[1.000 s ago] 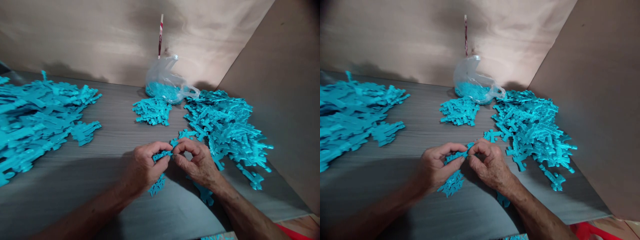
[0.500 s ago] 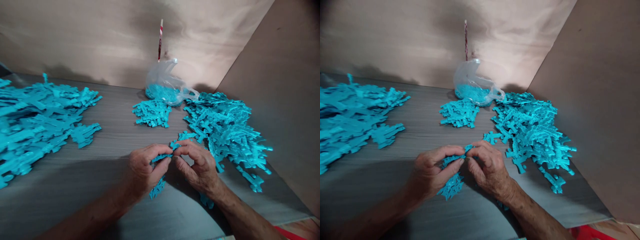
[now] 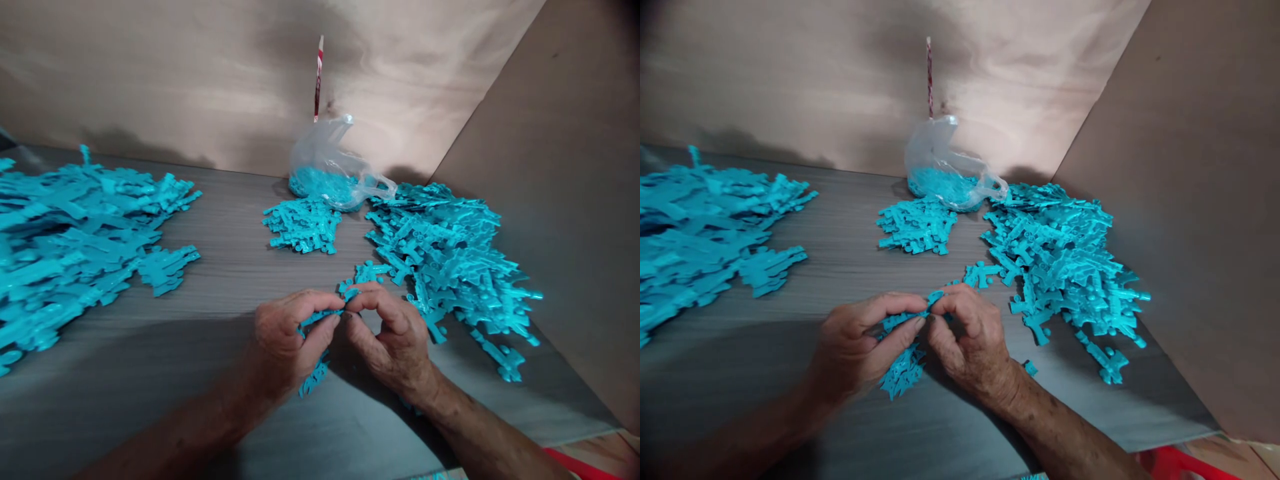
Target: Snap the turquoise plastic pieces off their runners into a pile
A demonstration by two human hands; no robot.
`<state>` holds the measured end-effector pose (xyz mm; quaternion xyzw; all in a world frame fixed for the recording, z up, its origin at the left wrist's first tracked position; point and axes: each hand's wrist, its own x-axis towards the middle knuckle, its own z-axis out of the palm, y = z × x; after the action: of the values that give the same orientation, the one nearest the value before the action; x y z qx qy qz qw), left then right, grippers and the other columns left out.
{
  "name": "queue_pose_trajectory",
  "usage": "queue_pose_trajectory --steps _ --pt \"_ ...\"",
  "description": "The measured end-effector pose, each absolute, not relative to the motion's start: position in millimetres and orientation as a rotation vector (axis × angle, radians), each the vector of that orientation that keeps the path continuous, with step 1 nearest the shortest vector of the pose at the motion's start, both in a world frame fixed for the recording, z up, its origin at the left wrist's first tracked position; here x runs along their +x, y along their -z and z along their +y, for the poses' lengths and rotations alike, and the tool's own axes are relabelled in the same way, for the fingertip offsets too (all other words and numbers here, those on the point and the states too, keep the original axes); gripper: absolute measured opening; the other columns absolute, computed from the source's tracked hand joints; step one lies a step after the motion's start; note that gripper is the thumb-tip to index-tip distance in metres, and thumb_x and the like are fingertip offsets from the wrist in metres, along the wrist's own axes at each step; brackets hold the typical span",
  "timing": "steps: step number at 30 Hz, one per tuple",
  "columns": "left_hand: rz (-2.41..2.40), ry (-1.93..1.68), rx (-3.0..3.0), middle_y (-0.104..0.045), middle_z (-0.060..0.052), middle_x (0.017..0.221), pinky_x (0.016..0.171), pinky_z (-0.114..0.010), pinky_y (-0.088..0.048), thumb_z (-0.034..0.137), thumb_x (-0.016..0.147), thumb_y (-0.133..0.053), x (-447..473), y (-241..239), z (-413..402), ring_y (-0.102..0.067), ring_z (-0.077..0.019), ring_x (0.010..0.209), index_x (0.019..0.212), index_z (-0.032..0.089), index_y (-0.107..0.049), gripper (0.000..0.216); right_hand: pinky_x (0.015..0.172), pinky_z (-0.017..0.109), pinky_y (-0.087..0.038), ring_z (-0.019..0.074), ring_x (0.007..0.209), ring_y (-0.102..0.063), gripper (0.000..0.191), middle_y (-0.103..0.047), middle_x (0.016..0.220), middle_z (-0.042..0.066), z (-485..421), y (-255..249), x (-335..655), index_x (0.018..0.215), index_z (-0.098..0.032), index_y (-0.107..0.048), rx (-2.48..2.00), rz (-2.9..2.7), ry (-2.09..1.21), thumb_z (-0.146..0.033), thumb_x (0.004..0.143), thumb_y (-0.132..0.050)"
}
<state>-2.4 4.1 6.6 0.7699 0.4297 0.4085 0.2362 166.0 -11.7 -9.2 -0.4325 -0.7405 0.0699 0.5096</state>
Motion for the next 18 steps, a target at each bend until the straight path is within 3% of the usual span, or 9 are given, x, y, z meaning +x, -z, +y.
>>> queue_pose_trajectory --steps 7,18 --pt "1.127 -1.216 2.162 -0.078 0.001 0.082 0.071 -0.02 -0.054 0.012 0.079 -0.065 -0.5 -9.9 2.6 -0.072 -0.0137 0.072 0.086 0.023 -0.07 0.013 0.071 0.027 -0.052 0.0159 0.078 -0.067 0.015 -0.066 0.077 0.0 -15.7 9.5 160.5 0.085 -0.024 -0.053 -1.074 -1.698 -0.245 -0.01 0.083 -0.058" --pt "1.25 -1.117 2.0 -0.077 0.004 0.073 0.069 -0.025 -0.056 0.015 0.075 -0.068 -0.8 -5.8 4.9 -0.068 -0.0151 0.061 0.084 0.026 -0.074 0.015 0.064 0.027 -0.049 0.0151 0.07 -0.063 0.013 -0.062 0.07 -0.002 -14.5 14.8 160.6 0.078 -0.025 -0.051 -1.157 -1.604 -0.39 -0.014 0.082 -0.057"
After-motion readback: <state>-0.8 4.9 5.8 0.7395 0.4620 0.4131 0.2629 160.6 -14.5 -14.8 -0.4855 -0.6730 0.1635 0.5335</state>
